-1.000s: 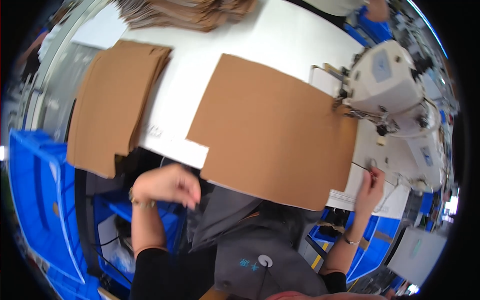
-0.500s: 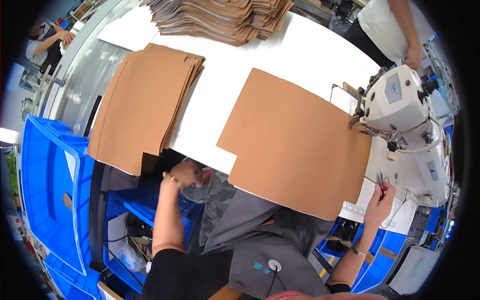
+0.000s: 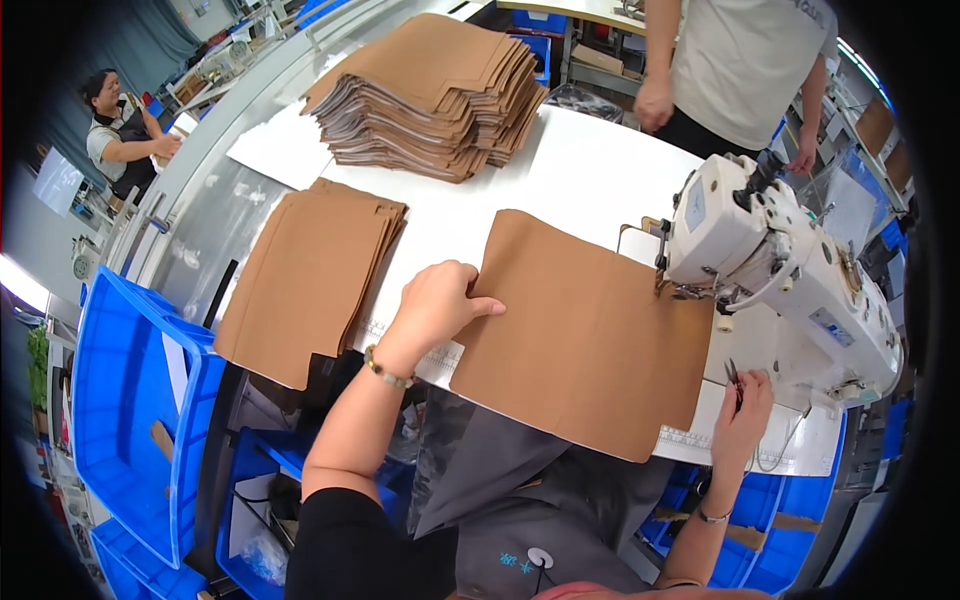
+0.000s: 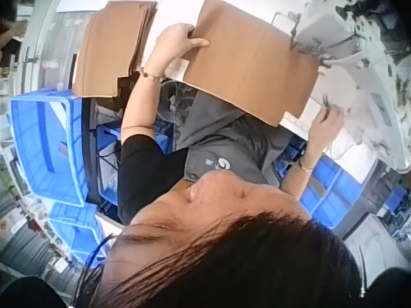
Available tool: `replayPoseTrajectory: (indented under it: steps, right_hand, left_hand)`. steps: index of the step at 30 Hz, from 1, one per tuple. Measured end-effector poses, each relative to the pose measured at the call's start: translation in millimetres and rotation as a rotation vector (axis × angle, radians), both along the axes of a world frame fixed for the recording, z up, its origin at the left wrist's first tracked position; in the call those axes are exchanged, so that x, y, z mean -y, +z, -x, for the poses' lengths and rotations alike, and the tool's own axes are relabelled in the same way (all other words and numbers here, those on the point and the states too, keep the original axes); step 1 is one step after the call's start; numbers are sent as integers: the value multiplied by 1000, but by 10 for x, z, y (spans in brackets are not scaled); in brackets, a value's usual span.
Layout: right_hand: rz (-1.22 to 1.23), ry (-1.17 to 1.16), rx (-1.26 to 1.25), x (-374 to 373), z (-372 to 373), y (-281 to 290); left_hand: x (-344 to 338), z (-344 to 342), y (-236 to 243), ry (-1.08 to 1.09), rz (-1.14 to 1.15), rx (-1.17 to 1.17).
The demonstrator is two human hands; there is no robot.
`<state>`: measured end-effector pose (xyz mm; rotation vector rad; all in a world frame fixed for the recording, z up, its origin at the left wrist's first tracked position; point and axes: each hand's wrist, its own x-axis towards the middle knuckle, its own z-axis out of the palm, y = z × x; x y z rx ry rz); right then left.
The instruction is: Sewing rectangular leather or fabric panels using an industrial sewing machine.
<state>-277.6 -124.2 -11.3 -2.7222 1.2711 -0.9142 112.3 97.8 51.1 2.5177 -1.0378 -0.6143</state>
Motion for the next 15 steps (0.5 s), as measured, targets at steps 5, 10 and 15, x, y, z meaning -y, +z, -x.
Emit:
replayPoseTrajectory:
  steps: [5,10,15]
  right_hand:
    - [-62,19,58,6,-6,2]
    - [-49,8,78,-16,-18,22]
    - [-34,-16,53,-12,-19,13]
  left_hand:
    - [-368,-245,385,176,518,-25]
    - [-1550,-1038,1244,350,785,-50]
    - [-2970,-2019,1173,527,728,-143]
